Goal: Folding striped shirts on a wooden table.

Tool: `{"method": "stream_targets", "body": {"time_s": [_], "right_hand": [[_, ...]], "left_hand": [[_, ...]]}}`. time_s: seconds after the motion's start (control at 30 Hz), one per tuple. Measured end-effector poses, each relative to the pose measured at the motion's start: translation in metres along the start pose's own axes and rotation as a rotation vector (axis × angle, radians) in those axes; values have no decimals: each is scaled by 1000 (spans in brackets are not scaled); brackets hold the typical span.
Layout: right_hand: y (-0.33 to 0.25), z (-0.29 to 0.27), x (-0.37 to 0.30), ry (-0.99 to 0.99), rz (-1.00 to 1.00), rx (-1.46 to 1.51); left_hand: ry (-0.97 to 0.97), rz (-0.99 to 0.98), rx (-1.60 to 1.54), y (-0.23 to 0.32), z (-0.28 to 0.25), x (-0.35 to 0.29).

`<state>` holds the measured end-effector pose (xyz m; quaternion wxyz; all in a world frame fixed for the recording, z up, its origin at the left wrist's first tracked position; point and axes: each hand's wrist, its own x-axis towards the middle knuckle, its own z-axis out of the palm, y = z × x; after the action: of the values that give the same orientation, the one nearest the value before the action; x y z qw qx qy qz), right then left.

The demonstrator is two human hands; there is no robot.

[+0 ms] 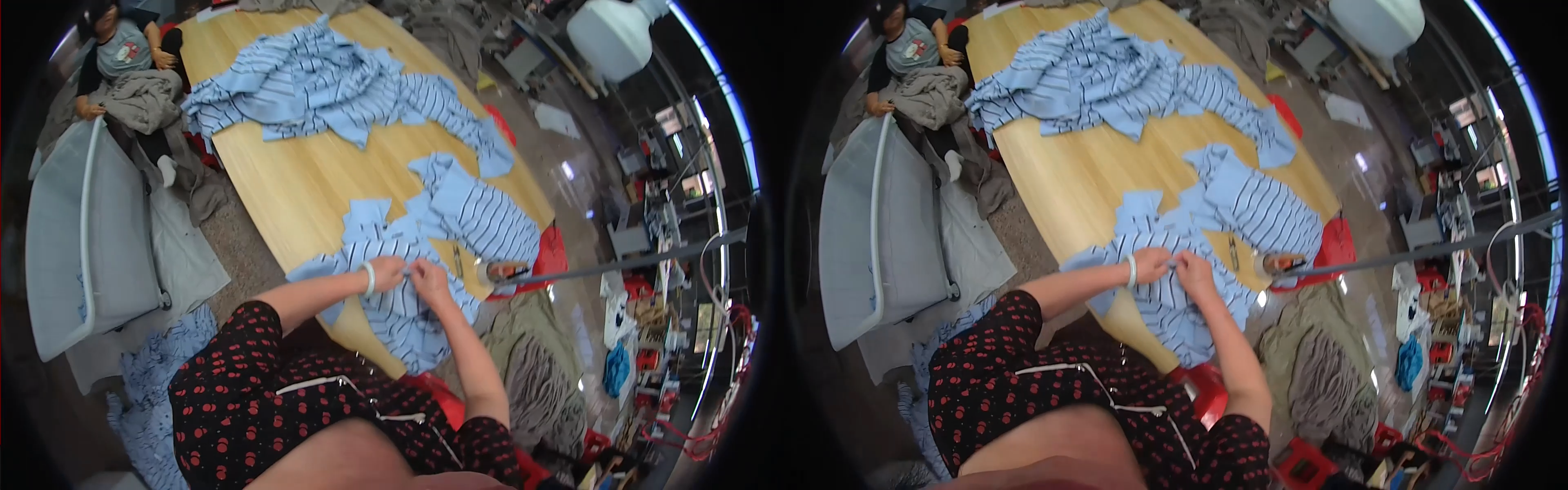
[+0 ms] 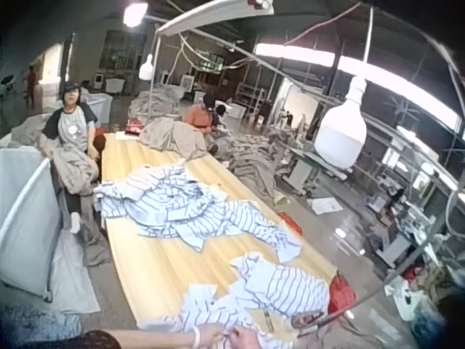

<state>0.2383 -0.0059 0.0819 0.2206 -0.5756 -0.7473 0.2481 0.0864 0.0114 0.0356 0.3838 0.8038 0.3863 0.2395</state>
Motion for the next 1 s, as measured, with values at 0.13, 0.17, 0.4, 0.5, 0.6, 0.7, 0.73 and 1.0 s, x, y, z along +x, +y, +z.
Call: {"method": "stream_targets", "body": {"time_s": [0.13, 0.17, 0.4, 0.5, 0.6, 0.7, 0.73, 1.0], "right_hand": [[-2, -13, 12, 66, 73, 107], [-1, -14, 15, 75, 124, 172], [-10, -25, 24, 123, 185, 133], [-9, -23, 21, 45, 205, 156], [-14, -25, 12, -24, 152, 143], [-3, -22, -8, 90, -30, 14], [6, -25, -15, -4, 16, -92], [-66, -94, -47, -72, 135, 266]], "left_hand": [[-25, 66, 30, -2, -17, 19], [23, 121, -30, 1, -23, 23], [-249, -42, -481, -15, -32, 35], [-312, -105, -434, -12, -34, 31], [-281, -170, -563, -11, -36, 26], [-267, -107, -463, 16, -52, 10], [-253, -77, -414, 20, -49, 5], [-25, -91, -48, 89, -48, -30]]}}
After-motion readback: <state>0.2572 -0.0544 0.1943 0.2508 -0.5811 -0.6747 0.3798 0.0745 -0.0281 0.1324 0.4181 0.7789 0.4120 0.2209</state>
